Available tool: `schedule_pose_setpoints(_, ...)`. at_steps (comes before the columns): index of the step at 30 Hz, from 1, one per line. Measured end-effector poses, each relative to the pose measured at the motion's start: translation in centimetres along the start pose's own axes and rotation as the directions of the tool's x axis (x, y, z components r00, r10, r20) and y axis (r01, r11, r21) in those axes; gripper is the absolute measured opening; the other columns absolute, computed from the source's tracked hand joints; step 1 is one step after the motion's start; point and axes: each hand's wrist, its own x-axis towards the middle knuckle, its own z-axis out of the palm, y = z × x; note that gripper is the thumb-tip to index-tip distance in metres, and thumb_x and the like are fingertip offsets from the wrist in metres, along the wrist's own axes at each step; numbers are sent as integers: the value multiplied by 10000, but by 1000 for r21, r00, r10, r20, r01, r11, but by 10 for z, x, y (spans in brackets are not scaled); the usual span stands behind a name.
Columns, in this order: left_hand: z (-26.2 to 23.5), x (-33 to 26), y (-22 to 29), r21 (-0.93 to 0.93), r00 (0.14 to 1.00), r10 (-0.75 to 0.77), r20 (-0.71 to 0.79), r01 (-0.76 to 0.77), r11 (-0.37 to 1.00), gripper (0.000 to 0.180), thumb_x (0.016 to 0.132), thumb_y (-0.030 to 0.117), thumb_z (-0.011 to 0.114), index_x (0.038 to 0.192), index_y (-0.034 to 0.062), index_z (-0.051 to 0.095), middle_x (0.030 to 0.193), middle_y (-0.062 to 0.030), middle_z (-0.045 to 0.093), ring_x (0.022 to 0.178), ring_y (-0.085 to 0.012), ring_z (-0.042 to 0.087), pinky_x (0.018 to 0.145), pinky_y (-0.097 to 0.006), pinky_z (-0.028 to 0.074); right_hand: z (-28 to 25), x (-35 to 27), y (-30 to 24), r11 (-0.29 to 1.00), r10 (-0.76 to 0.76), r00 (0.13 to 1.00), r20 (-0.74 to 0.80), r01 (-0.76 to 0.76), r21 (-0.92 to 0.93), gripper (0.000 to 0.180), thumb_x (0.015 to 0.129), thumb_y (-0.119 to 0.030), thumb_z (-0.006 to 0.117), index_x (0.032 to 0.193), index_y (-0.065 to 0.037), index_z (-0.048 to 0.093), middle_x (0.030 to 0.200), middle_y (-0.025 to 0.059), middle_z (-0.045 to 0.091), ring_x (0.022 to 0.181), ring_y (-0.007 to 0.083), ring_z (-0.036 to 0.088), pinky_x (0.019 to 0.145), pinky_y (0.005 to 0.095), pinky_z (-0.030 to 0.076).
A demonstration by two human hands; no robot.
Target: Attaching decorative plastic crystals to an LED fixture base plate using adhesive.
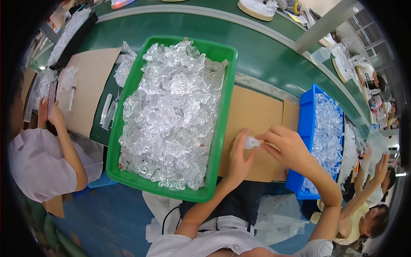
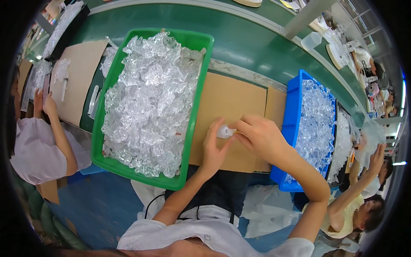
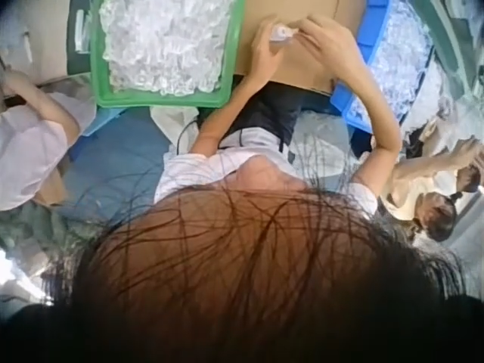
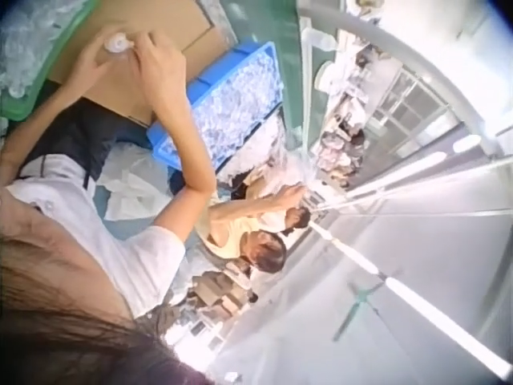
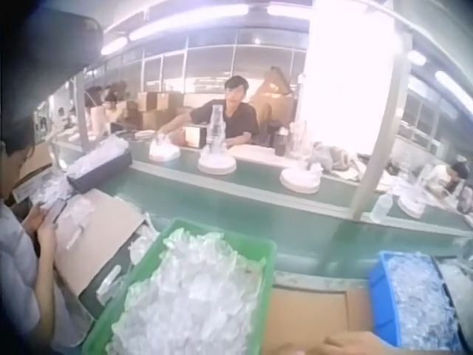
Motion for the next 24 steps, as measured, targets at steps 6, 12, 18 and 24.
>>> schedule_pose_setpoints(6,0,1,-5,-23,1000,0,3,0,1000,516,776,-14,665,1261,7,490,1274,-172,513,1191,-325,498,979,-377,411,2,11,0,1000,-7,997,75,6,10,191,776,-110,658,960,-76,624,803,98,564,740,278,593,637,373,484)
schedule_pose_setpoints(12,1,0,-7,-48,1000,-27,6,27,998,494,761,-25,666,1232,10,521,1241,-172,541,1164,-319,526,951,-378,437,1,18,-1,999,-33,994,108,32,15,234,750,-110,699,975,-73,645,841,92,576,737,269,598,654,357,487)
schedule_pose_setpoints(18,4,-2,-9,-56,1000,-29,7,29,998,507,744,1,689,1223,10,525,1236,-156,542,1163,-333,511,955,-396,422,5,15,0,999,-52,993,102,51,15,262,722,-106,717,973,-72,651,879,76,582,763,256,609,666,339,504)
schedule_pose_setpoints(24,0,0,-7,-16,1000,-13,-14,13,1000,505,727,-30,689,1210,14,545,1204,-171,564,1123,-331,548,920,-381,458,7,16,-4,992,-54,990,129,68,-108,279,703,-68,709,974,-63,643,894,73,581,766,243,617,622,332,508)
